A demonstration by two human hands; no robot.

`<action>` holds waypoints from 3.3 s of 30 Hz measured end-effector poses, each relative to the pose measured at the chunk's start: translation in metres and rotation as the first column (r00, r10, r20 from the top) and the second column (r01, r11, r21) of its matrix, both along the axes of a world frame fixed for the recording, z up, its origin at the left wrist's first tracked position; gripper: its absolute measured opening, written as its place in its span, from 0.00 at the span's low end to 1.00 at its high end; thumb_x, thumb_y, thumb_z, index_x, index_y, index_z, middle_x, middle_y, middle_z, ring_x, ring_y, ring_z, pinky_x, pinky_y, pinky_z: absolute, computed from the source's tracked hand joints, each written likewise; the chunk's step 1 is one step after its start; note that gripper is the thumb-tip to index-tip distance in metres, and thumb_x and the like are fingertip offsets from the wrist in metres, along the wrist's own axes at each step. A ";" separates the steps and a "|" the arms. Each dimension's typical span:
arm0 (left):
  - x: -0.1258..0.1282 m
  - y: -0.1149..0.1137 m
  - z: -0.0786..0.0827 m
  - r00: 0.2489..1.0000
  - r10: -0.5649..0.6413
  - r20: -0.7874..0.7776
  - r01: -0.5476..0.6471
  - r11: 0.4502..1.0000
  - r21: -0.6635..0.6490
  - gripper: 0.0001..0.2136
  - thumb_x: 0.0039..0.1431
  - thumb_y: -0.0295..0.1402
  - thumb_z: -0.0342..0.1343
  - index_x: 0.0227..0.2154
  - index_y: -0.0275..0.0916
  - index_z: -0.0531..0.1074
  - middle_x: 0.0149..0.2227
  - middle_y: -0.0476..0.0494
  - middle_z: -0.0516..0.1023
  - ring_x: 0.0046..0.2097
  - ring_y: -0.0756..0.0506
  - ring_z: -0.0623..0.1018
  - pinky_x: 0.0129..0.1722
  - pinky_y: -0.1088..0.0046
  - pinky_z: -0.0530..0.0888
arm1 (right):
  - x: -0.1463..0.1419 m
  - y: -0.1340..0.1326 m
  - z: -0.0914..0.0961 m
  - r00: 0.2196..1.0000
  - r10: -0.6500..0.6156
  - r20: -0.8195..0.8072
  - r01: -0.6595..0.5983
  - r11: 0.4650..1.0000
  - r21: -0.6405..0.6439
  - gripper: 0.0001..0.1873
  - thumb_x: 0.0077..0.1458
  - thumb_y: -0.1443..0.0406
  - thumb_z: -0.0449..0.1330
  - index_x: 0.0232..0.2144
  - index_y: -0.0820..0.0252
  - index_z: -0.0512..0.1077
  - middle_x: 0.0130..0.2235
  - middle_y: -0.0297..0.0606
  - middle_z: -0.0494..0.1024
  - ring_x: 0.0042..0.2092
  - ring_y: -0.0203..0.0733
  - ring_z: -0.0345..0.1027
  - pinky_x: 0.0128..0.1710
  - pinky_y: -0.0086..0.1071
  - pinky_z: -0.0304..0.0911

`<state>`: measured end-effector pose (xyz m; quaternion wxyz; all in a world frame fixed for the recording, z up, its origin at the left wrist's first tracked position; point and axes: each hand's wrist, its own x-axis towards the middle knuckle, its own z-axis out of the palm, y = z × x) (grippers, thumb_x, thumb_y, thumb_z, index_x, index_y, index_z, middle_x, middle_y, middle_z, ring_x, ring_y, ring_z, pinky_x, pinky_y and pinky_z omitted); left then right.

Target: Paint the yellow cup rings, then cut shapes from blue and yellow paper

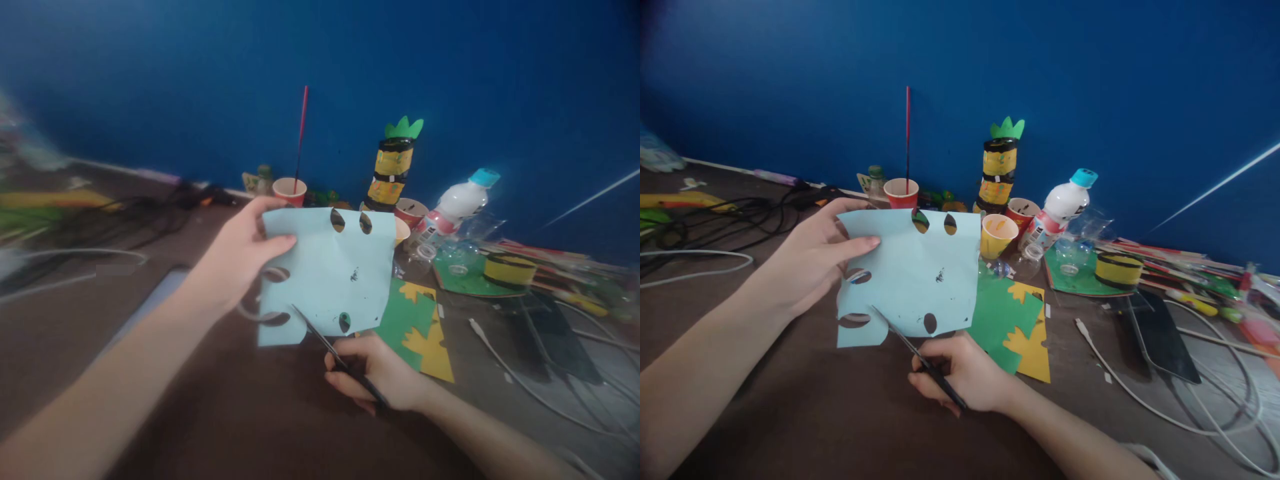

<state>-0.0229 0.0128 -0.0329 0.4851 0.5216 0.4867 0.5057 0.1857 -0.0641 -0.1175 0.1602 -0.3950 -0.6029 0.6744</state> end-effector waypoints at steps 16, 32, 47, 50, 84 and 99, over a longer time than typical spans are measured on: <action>-0.002 0.004 0.003 0.992 -0.124 -0.009 0.122 0.985 -0.121 0.23 0.40 0.25 0.64 0.43 0.40 0.73 0.39 0.39 0.78 0.30 0.45 0.77 0.23 0.74 0.74 | 0.000 0.004 0.011 0.995 -0.066 -0.071 0.065 0.998 -0.018 0.12 0.51 0.60 0.59 0.26 0.61 0.63 0.14 0.22 0.59 0.13 0.26 0.56 0.09 0.18 0.48; -0.003 0.000 0.004 0.937 -0.345 -0.048 0.336 0.931 -0.140 0.20 0.48 0.25 0.60 0.46 0.41 0.70 0.35 0.47 0.78 0.32 0.50 0.76 0.30 0.77 0.75 | 0.006 0.006 0.006 0.971 -0.020 -0.240 -0.029 0.980 -0.199 0.14 0.51 0.59 0.62 0.27 0.65 0.65 0.14 0.26 0.66 0.13 0.26 0.59 0.11 0.18 0.53; 0.006 -0.006 0.004 0.950 -0.312 -0.026 0.301 0.935 -0.189 0.20 0.51 0.34 0.59 0.48 0.42 0.68 0.39 0.45 0.77 0.32 0.49 0.75 0.28 0.75 0.72 | 0.004 0.005 0.007 0.983 -0.005 -0.185 -0.026 0.986 -0.166 0.14 0.52 0.58 0.61 0.28 0.65 0.65 0.14 0.26 0.66 0.14 0.26 0.59 0.12 0.18 0.53; 0.012 -0.008 0.005 0.959 -0.258 0.114 0.277 0.936 -0.218 0.17 0.56 0.44 0.52 0.44 0.40 0.70 0.36 0.45 0.77 0.30 0.49 0.75 0.27 0.73 0.71 | 0.004 0.004 0.006 0.973 -0.028 -0.228 -0.002 0.991 -0.130 0.15 0.52 0.58 0.61 0.27 0.64 0.64 0.14 0.26 0.64 0.13 0.27 0.58 0.12 0.18 0.52; 0.025 -0.031 0.010 0.747 -0.282 -0.602 0.341 0.940 -0.016 0.08 0.58 0.37 0.47 0.31 0.41 0.68 0.30 0.53 0.73 0.26 0.52 0.67 0.27 0.76 0.63 | -0.003 -0.009 0.022 0.821 -0.104 -0.561 0.006 0.985 -0.174 0.19 0.57 0.55 0.54 0.42 0.66 0.66 0.26 0.38 0.73 0.25 0.38 0.73 0.20 0.23 0.63; 0.009 -0.023 0.027 0.772 -0.298 -0.561 0.337 0.941 -0.035 0.09 0.57 0.39 0.48 0.26 0.40 0.63 0.22 0.55 0.60 0.21 0.54 0.58 0.20 0.78 0.56 | 0.020 0.004 0.055 0.856 -0.005 -0.516 -0.339 0.748 -0.570 0.28 0.42 0.49 0.65 0.34 0.67 0.66 0.33 0.48 0.78 0.33 0.42 0.75 0.26 0.27 0.67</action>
